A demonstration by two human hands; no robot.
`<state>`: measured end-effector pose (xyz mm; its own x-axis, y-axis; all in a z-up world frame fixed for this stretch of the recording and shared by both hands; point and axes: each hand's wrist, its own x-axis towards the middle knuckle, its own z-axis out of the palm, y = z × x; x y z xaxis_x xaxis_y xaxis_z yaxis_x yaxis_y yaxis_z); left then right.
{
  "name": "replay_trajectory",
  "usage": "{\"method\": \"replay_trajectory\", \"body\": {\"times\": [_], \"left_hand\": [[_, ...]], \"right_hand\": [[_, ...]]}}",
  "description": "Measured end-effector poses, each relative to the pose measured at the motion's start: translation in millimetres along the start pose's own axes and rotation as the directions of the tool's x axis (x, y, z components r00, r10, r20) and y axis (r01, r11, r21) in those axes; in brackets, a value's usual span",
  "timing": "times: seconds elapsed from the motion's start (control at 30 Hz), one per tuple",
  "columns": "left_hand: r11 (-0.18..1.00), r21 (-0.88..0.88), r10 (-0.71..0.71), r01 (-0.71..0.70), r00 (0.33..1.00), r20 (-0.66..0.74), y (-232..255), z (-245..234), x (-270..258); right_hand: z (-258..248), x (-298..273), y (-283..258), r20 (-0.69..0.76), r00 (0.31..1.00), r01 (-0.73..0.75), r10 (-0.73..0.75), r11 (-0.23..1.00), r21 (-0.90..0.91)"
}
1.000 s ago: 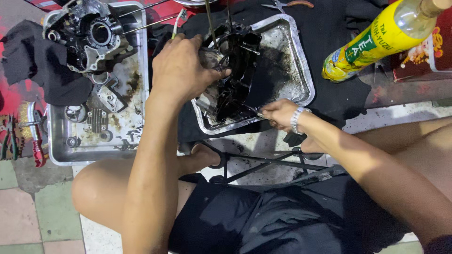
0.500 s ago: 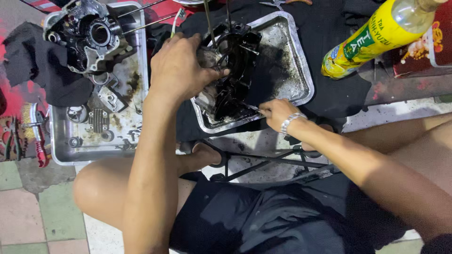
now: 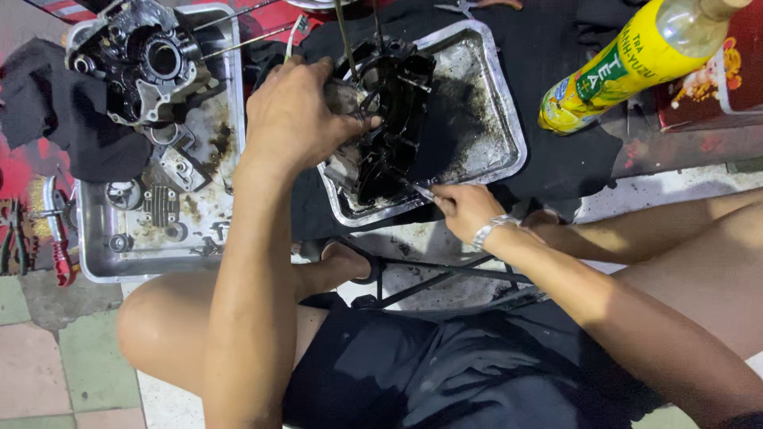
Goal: The person pours a yellow liquid from a bottle onto a disassembled engine part in a metal tray, then uses a metal tool to scrape and scrub the part. The person repeatedly pours liquid and scrubs different areas of the engine part throughout the video.
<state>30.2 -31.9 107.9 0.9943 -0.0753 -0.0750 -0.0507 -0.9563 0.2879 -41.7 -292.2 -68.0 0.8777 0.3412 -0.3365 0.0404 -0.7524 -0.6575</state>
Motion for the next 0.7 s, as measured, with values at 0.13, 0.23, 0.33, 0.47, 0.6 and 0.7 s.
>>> {"method": "replay_trajectory", "body": {"times": [0.13,0.23,0.33,0.47,0.6,0.7], "left_hand": [[0.999,-0.002,0.035,-0.035,0.998,-0.060,1.7,0.5,-1.3],[1.000,-0.005,-0.022,0.022,1.000,0.006,0.3,-2.2,0.5],[1.000,-0.014,-0.014,0.014,1.000,-0.015,-2.9,0.4,-0.9],[1.000,-0.007,0.025,-0.026,0.997,-0.067,-3.9,5.8,-0.9],[0.998,0.001,0.069,-0.069,0.993,-0.100,-5.4,7.0,-3.4],[0.998,-0.005,0.064,-0.065,0.993,-0.104,-6.7,5.7,-2.1]], "right_hand": [[7.4,2.6,-31.8,0.015,0.996,-0.092,0.093,0.994,-0.063],[11.8,-14.3,-42.8,-0.017,0.998,-0.070,0.068,0.992,-0.106],[6.5,-23.3,-34.9,-0.057,0.991,-0.126,0.122,0.988,-0.086],[17.0,-15.7,-30.3,-0.063,0.996,-0.077,0.067,0.981,-0.180],[15.1,-24.4,-18.0,-0.092,0.996,-0.015,-0.003,0.980,-0.197],[14.8,-23.6,-17.9,-0.073,0.997,-0.047,0.033,0.977,-0.210]]}}
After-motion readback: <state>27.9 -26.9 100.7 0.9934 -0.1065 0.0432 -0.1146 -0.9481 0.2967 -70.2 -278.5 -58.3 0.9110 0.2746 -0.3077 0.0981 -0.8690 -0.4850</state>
